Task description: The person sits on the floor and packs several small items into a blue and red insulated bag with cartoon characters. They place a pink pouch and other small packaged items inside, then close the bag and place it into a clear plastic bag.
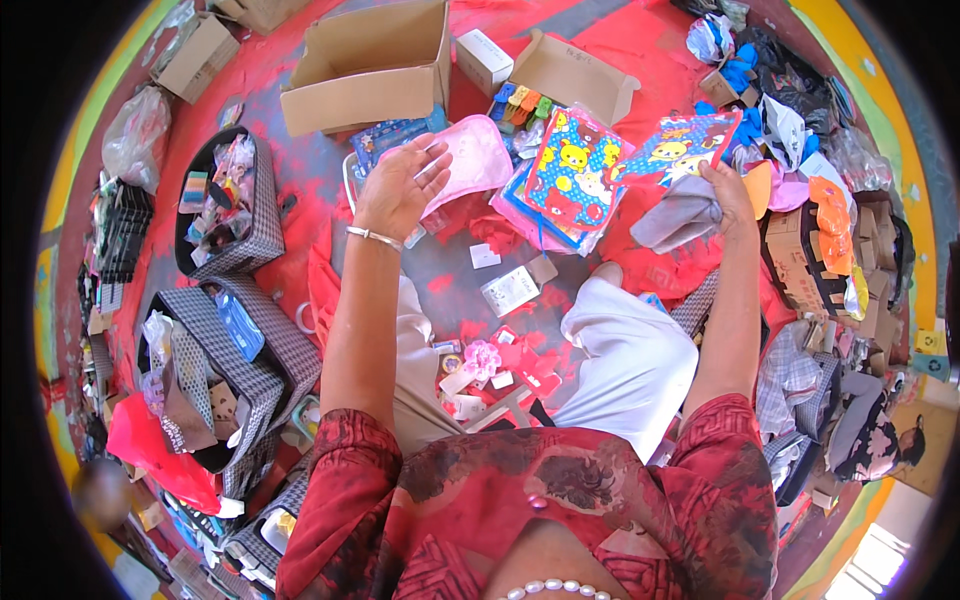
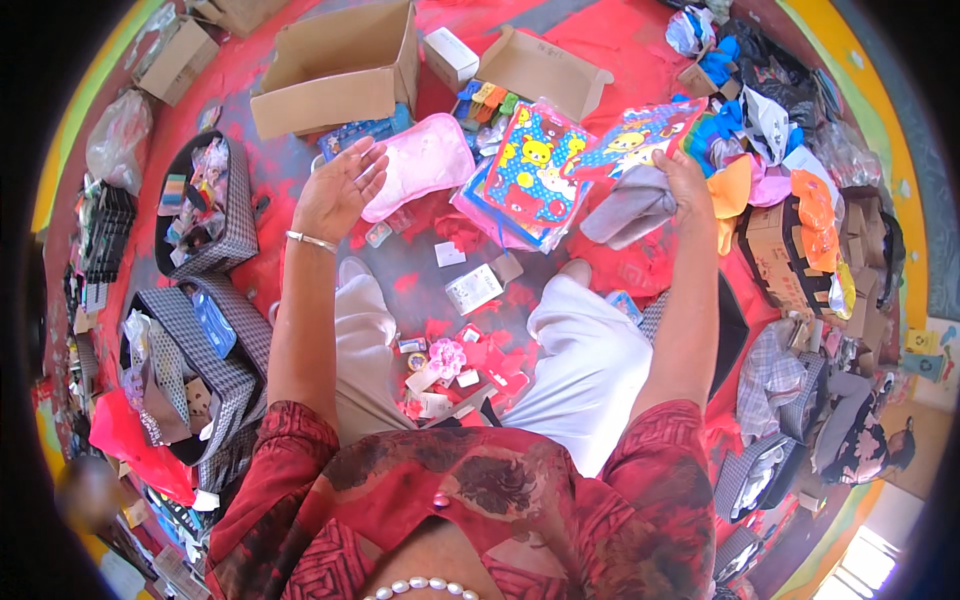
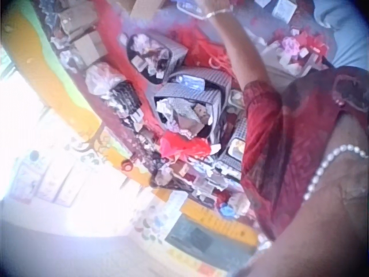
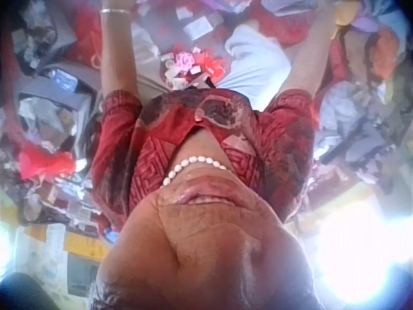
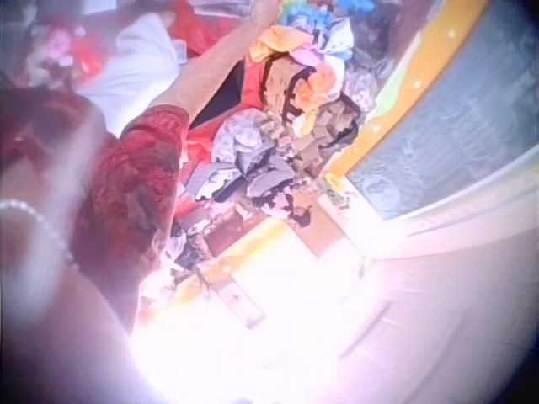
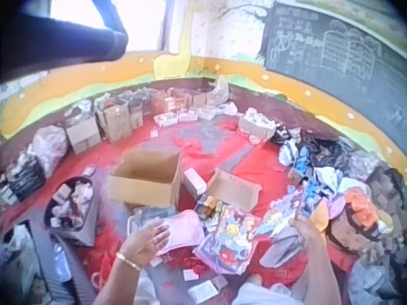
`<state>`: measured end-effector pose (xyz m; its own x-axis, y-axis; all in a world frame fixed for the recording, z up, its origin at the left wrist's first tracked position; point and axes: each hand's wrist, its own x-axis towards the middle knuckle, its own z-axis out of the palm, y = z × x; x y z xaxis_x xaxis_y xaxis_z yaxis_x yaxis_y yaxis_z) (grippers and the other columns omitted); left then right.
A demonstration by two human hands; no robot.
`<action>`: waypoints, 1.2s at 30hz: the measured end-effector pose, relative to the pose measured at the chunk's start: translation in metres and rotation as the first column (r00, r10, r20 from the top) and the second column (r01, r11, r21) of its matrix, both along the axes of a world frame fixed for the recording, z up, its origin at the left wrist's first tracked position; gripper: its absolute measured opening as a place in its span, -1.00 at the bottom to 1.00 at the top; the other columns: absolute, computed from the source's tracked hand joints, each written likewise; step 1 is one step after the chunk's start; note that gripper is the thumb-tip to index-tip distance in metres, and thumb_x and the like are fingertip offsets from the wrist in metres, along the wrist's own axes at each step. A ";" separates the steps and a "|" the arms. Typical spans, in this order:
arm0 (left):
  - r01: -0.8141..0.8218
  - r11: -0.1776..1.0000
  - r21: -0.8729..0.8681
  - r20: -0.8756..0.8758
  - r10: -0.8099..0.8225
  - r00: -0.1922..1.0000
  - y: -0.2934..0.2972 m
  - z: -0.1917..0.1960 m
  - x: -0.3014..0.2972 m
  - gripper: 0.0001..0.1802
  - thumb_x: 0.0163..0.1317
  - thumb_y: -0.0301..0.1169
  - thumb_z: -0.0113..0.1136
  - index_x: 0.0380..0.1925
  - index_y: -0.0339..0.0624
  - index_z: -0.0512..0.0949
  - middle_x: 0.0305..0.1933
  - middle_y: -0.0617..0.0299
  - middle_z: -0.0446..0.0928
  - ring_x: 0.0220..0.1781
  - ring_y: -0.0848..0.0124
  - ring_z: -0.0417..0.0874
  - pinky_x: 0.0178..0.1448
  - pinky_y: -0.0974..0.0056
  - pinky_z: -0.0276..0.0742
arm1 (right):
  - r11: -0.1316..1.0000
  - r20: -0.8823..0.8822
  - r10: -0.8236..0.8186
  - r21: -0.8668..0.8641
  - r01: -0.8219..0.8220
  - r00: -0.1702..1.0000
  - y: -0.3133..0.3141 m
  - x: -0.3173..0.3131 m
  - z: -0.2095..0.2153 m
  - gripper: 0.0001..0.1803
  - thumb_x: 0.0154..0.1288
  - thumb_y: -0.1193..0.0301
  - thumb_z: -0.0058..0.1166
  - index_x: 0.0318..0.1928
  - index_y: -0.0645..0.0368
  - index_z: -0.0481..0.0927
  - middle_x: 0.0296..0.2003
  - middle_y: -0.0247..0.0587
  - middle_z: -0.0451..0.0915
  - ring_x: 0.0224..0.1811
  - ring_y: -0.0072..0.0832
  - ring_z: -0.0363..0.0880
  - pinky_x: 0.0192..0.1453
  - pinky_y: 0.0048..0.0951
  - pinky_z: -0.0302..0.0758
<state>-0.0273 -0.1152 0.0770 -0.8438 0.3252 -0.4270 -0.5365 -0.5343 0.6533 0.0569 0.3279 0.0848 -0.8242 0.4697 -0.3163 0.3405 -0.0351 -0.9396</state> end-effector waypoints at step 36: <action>0.437 0.497 -0.750 0.193 -0.468 0.862 0.063 -0.146 0.034 -0.59 0.13 -0.29 0.09 -0.02 -0.21 0.41 -0.14 0.24 0.47 -0.17 0.44 0.48 -0.08 0.36 0.39 | 0.918 0.340 0.077 0.344 -0.200 0.937 -0.039 0.010 -0.278 -0.56 0.11 0.09 0.05 -0.48 0.31 0.55 -0.45 0.16 0.53 -0.32 -0.01 0.55 -0.24 -0.09 0.43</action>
